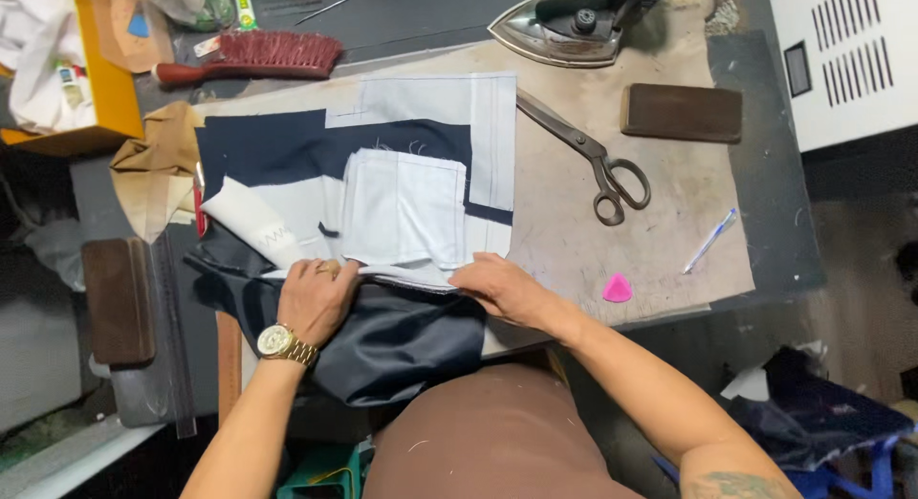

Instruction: The person measures and marks a piece of blue fabric with a ruler and chalk, then applies heat with an iron to the material on a workshop table.

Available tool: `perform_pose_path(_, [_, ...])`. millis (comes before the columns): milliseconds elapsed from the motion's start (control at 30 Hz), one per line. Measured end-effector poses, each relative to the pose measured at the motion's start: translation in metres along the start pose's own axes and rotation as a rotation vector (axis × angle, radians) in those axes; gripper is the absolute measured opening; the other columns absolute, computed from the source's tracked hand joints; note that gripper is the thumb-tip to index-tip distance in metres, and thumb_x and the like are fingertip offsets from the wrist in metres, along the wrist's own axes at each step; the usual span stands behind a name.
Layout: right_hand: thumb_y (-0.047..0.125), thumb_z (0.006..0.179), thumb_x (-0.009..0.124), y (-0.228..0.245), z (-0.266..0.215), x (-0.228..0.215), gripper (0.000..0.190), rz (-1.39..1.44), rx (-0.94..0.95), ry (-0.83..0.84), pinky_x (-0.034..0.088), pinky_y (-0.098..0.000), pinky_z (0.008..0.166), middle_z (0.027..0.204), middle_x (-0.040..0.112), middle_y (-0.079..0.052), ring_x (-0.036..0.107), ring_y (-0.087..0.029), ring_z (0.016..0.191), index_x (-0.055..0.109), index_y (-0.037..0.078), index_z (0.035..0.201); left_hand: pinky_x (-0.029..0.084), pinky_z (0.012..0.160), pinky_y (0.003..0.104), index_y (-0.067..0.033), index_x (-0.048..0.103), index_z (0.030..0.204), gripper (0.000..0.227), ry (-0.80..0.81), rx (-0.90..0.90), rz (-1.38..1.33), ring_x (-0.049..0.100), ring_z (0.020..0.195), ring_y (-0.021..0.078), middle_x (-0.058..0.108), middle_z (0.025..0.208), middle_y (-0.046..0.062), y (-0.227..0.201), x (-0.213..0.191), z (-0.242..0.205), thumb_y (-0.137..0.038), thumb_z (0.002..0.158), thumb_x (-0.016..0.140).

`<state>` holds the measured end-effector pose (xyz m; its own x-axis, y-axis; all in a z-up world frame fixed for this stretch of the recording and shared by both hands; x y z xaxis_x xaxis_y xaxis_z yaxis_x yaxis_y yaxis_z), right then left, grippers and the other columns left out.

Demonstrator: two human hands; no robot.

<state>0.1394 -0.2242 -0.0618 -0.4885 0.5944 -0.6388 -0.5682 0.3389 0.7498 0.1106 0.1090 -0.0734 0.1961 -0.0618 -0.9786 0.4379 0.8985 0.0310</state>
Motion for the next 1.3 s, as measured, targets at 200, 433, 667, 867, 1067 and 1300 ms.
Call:
perform_pose_path(200, [0.026, 0.101, 0.067, -0.07, -0.001, -0.127, 0.021, -0.53, 0.1, -0.23, 0.04, -0.0481, 0.114, 0.132, 0.065, -0.009, 0.056, -0.027, 0.131, 0.069, 0.014, 0.118, 0.047, 0.073, 0.041, -0.03, 0.067, 0.098, 0.017, 0.597, -0.106, -0.074, 0.07, 0.079, 0.0252, 0.066, 0.076, -0.001, -0.047, -0.052, -0.008, -0.034, 0.096, 0.051])
perform_pose_path(433, [0.014, 0.11, 0.058, -0.162, -0.088, -0.173, 0.03, -0.863, 0.322, -0.284, 0.028, -0.0482, 0.127, 0.159, 0.051, -0.018, 0.045, -0.032, 0.148, 0.063, 0.006, 0.138, 0.057, 0.092, 0.051, -0.0209, 0.073, 0.125, 0.039, 0.72, -0.504, -0.473, 0.073, 0.105, 0.038, 0.077, 0.105, 0.014, -0.06, -0.118, 0.079, -0.044, 0.104, 0.05])
perform_pose_path(667, [0.009, 0.101, 0.062, -0.094, -0.017, -0.119, 0.027, -1.002, 0.158, -0.263, 0.032, -0.0529, 0.125, 0.147, 0.057, -0.024, 0.05, -0.035, 0.143, 0.066, 0.002, 0.127, 0.05, 0.103, 0.046, -0.0119, 0.065, 0.139, 0.04, -0.101, -0.439, -0.404, 0.063, 0.124, 0.0344, 0.064, 0.137, 0.016, -0.072, -0.009, 0.151, -0.018, 0.1, 0.062])
perform_pose_path(867, [0.023, 0.107, 0.059, -0.148, -0.014, -0.167, 0.023, -1.06, 0.325, -0.301, 0.016, -0.0595, 0.127, 0.157, 0.051, -0.016, 0.038, -0.032, 0.152, 0.067, 0.014, 0.127, -0.005, 0.12, 0.07, -0.0284, 0.029, 0.165, 0.061, 0.451, -0.508, -0.332, 0.007, 0.16, 0.0378, 0.012, 0.175, 0.016, -0.045, 0.014, 0.181, -0.047, 0.107, 0.036])
perform_pose_path(1067, [0.005, 0.105, 0.064, -0.181, -0.037, -0.206, 0.028, -0.986, 0.421, -0.319, 0.019, -0.0577, 0.128, 0.165, 0.039, -0.027, 0.032, -0.039, 0.154, 0.063, -0.002, 0.132, -0.007, 0.113, 0.08, -0.0299, 0.031, 0.164, 0.067, 0.375, -0.499, -0.266, 0.004, 0.16, 0.0409, 0.011, 0.174, 0.017, -0.034, 0.034, 0.204, -0.053, 0.102, 0.039])
perform_pose_path(1300, [0.001, 0.101, 0.074, -0.144, 0.126, -0.29, 0.032, -0.835, 0.089, -0.367, 0.03, -0.0605, 0.119, 0.15, 0.05, -0.03, 0.043, -0.045, 0.139, 0.065, -0.009, 0.129, 0.0, 0.114, 0.078, -0.0292, 0.038, 0.159, 0.061, 0.33, -0.353, -0.264, 0.016, 0.158, 0.0367, 0.023, 0.17, 0.018, -0.05, 0.035, 0.209, -0.052, 0.103, 0.038])
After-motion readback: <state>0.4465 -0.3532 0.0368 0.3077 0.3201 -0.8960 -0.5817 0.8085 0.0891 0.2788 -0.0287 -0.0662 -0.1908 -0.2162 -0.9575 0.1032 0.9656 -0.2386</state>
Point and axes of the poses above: each hand's wrist, its own z-axis towards the middle knuckle, its own x-axis out of the palm, y = z × x, the point moved 3 cm from there along z, towards the middle knuckle
